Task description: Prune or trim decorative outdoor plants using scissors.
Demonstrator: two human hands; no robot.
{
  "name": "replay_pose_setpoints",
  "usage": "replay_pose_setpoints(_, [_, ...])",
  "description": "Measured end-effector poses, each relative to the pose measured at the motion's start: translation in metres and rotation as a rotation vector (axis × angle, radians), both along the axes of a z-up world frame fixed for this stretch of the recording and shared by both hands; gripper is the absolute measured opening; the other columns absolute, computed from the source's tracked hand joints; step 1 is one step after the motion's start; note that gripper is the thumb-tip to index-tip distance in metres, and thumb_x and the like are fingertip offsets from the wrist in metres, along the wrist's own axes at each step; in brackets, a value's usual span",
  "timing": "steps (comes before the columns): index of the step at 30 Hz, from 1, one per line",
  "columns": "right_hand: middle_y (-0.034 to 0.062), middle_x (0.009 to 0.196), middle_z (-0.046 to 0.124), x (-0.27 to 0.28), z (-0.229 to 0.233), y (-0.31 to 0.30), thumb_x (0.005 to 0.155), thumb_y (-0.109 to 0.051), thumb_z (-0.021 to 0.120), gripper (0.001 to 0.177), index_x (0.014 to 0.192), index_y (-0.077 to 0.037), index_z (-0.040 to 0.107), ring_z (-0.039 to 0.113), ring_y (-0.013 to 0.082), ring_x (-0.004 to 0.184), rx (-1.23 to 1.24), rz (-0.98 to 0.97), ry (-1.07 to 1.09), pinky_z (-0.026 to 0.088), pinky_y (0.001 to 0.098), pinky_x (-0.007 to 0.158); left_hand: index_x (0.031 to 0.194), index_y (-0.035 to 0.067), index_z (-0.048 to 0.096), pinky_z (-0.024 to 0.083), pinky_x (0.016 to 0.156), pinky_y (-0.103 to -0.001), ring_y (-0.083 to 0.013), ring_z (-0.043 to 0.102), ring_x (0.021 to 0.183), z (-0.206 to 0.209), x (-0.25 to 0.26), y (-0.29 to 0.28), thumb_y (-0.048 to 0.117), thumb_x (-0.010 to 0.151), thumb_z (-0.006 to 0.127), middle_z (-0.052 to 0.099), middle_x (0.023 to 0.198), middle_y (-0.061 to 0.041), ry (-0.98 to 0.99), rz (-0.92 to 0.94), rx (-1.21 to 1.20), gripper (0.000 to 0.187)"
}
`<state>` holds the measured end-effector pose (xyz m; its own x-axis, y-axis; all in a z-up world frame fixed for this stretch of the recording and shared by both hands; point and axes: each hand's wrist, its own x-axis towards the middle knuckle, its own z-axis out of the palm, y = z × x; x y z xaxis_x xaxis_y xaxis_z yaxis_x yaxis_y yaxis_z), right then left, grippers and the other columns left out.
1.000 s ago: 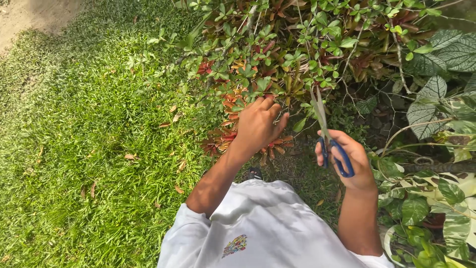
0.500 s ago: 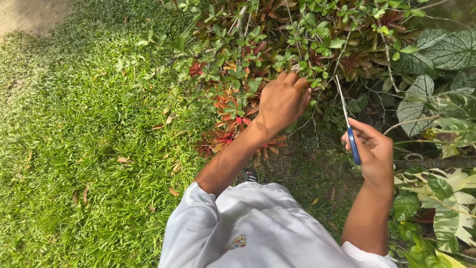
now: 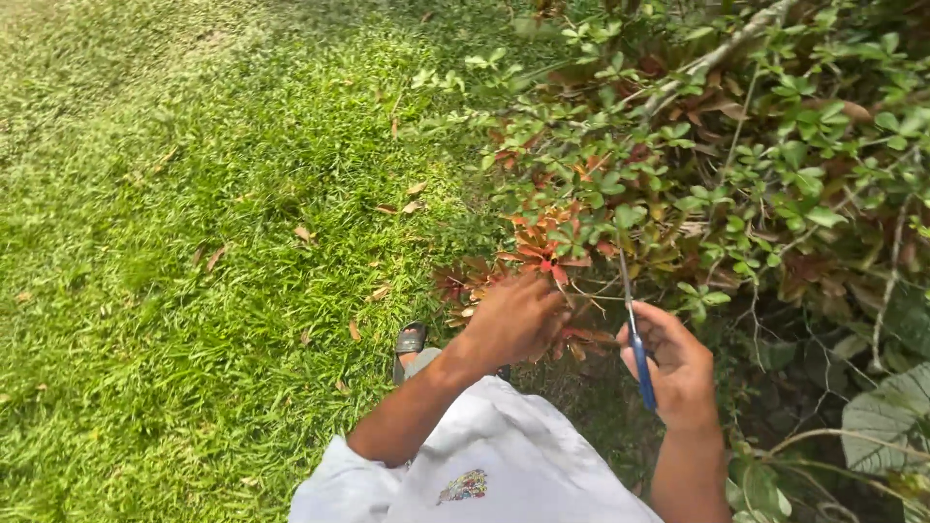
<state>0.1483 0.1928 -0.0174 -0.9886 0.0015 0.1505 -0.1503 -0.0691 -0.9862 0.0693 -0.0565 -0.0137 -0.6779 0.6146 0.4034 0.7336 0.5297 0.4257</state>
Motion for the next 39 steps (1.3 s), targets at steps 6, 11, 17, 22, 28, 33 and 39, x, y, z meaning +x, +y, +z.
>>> replay_pose_setpoints(6, [0.0085, 0.106, 0.069, -0.027, 0.002, -0.030, 0.088, -0.007, 0.074, 0.054, 0.139, 0.004, 0.059, 0.065, 0.0141, 0.095, 0.146, 0.165, -0.052, 0.055, 0.0284, 0.084, 0.098, 0.005, 0.070, 0.053, 0.077, -0.043, -0.0303, 0.064, 0.087, -0.025, 0.017, -0.047, 0.025, 0.092, 0.069, 0.065, 0.093, -0.012, -0.025, 0.260, -0.036, 0.021])
replay_pose_setpoints(11, [0.0070, 0.105, 0.070, -0.041, -0.015, -0.043, 0.091, -0.011, 0.072, 0.052, 0.140, 0.001, 0.059, 0.067, 0.0134, 0.090, 0.206, 0.254, -0.070, 0.056, 0.0283, 0.082, 0.102, 0.007, 0.072, 0.053, 0.076, -0.045, -0.0314, 0.065, 0.084, -0.037, 0.027, -0.064, 0.026, 0.091, 0.070, 0.065, 0.087, -0.011, -0.084, 0.370, 0.018, 0.021])
replay_pose_setpoints(17, [0.0054, 0.106, 0.072, -0.042, -0.043, -0.055, 0.087, -0.014, 0.074, 0.057, 0.140, -0.002, 0.059, 0.070, 0.0125, 0.091, 0.287, 0.227, -0.216, 0.057, 0.0272, 0.081, 0.096, 0.009, 0.074, 0.053, 0.077, -0.046, -0.0325, 0.066, 0.086, -0.040, 0.040, -0.069, 0.029, 0.093, 0.070, 0.066, 0.087, -0.012, -0.248, 0.409, 0.050, 0.020])
replay_pose_setpoints(22, [0.0075, 0.108, 0.070, -0.038, -0.062, -0.057, 0.090, -0.016, 0.075, 0.056, 0.140, 0.002, 0.057, 0.068, 0.0129, 0.093, 0.106, 0.236, -0.186, 0.056, 0.0284, 0.084, 0.105, 0.008, 0.074, 0.053, 0.079, -0.047, -0.0337, 0.067, 0.087, -0.045, 0.042, -0.075, 0.029, 0.093, 0.070, 0.066, 0.088, -0.014, -0.301, 0.363, 0.113, 0.025])
replay_pose_setpoints(28, [0.0084, 0.104, 0.071, -0.043, -0.061, -0.077, 0.088, -0.008, 0.074, 0.053, 0.137, 0.002, 0.059, 0.067, 0.0132, 0.090, 0.182, 0.141, -0.238, 0.055, 0.0287, 0.082, 0.110, 0.007, 0.073, 0.053, 0.082, -0.045, -0.0305, 0.067, 0.093, -0.053, 0.035, -0.095, 0.028, 0.095, 0.066, 0.070, 0.097, -0.010, -0.206, 0.321, 0.097, 0.027])
replay_pose_setpoints(33, [0.0067, 0.102, 0.070, -0.047, -0.057, -0.100, 0.090, -0.002, 0.070, 0.047, 0.136, 0.000, 0.059, 0.066, 0.0118, 0.089, 0.214, 0.154, -0.210, 0.055, 0.0275, 0.079, 0.102, 0.007, 0.072, 0.054, 0.085, -0.044, -0.0295, 0.066, 0.094, -0.055, 0.033, -0.114, 0.030, 0.094, 0.067, 0.069, 0.095, -0.010, -0.244, 0.336, -0.030, 0.025])
replay_pose_setpoints(39, [0.0062, 0.098, 0.071, -0.059, -0.061, -0.137, 0.090, -0.001, 0.069, 0.045, 0.134, 0.000, 0.059, 0.067, 0.0121, 0.087, 0.155, 0.194, -0.229, 0.056, 0.0257, 0.077, 0.099, 0.006, 0.071, 0.054, 0.079, -0.045, -0.0294, 0.065, 0.088, -0.047, 0.025, -0.146, 0.031, 0.095, 0.067, 0.065, 0.089, -0.010, -0.213, 0.318, -0.044, 0.025])
